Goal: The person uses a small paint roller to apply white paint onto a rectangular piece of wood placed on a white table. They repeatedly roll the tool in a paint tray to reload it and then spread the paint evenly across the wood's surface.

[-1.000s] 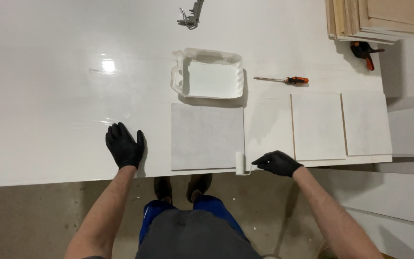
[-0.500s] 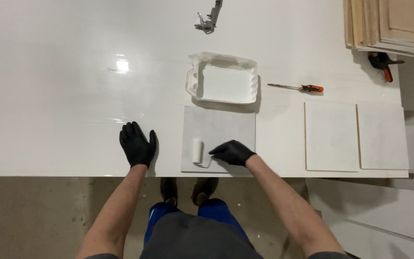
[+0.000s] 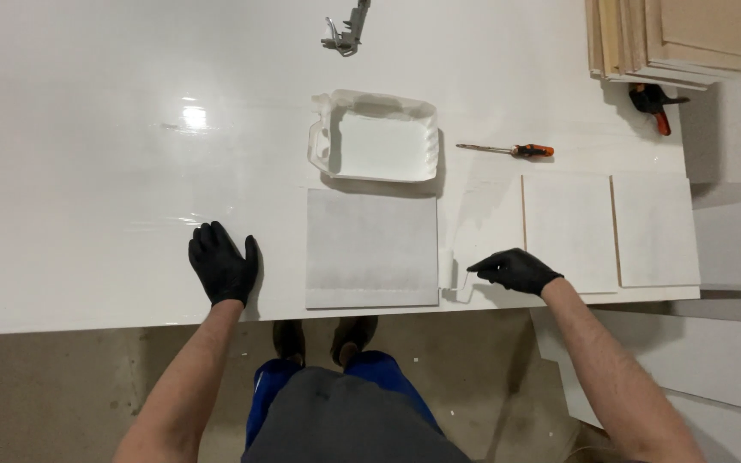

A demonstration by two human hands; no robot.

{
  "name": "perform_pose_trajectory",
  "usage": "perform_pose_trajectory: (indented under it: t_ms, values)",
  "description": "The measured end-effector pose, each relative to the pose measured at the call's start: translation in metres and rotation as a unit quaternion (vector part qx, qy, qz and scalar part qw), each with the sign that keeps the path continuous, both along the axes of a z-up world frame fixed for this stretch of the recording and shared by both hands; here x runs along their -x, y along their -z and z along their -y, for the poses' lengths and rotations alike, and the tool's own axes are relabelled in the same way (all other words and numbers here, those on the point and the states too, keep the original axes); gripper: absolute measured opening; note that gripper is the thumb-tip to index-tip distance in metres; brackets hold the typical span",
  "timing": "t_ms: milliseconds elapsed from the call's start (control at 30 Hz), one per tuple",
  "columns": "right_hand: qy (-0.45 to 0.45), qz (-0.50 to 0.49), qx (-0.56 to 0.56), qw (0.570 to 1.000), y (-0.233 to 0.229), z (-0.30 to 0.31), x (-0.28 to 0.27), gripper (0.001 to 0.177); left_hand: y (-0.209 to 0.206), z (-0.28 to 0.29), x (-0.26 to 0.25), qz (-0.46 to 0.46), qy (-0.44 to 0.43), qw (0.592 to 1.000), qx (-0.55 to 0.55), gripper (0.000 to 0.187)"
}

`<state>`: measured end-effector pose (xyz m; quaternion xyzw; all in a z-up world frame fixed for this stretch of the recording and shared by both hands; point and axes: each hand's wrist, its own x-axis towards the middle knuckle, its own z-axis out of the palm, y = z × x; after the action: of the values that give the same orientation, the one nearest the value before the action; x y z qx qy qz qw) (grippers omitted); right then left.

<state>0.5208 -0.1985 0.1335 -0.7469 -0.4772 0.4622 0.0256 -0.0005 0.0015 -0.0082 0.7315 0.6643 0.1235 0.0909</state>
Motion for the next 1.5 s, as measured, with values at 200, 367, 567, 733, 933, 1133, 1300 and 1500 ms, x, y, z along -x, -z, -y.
perform_pose_trajectory:
  t_ms: [200, 367, 567, 733, 933, 1133, 1300, 1500]
  values:
    - [-0.015, -0.003, -0.001, 1.000, 0.039, -0.052, 0.009, 0.033, -0.002, 0.000, -0.002, -0.011, -0.006, 1.000, -0.004, 0.077]
    - [-0.113, -0.048, -0.063, 0.990, 0.060, -0.117, 0.130, 0.032, -0.001, 0.001, -0.002, -0.017, -0.013, 1.000, -0.017, 0.076]
    - [-0.183, -0.051, -0.136, 0.972, 0.063, -0.137, 0.183, 0.032, -0.004, -0.001, -0.003, -0.009, -0.018, 1.000, -0.017, 0.074]
    - [-0.029, -0.087, 0.023, 0.995, 0.039, -0.078, 0.058, 0.037, -0.008, -0.001, -0.004, -0.021, -0.018, 1.000, -0.004, 0.075]
    - [0.018, -0.001, 0.020, 1.000, 0.014, -0.071, 0.001, 0.031, -0.009, -0.002, -0.005, -0.022, -0.018, 0.999, 0.030, 0.078]
    - [0.074, -0.136, 0.017, 0.988, 0.039, -0.156, 0.099, 0.033, -0.016, -0.002, -0.006, 0.005, -0.035, 0.999, 0.036, 0.077]
    - [0.020, -0.195, 0.002, 0.981, 0.051, -0.208, 0.188, 0.036, -0.014, -0.002, -0.006, -0.009, -0.030, 0.998, 0.060, 0.078]
    - [0.017, -0.083, 0.036, 0.996, 0.028, -0.144, 0.075, 0.036, -0.020, -0.003, -0.006, -0.002, -0.032, 0.997, 0.071, 0.079]
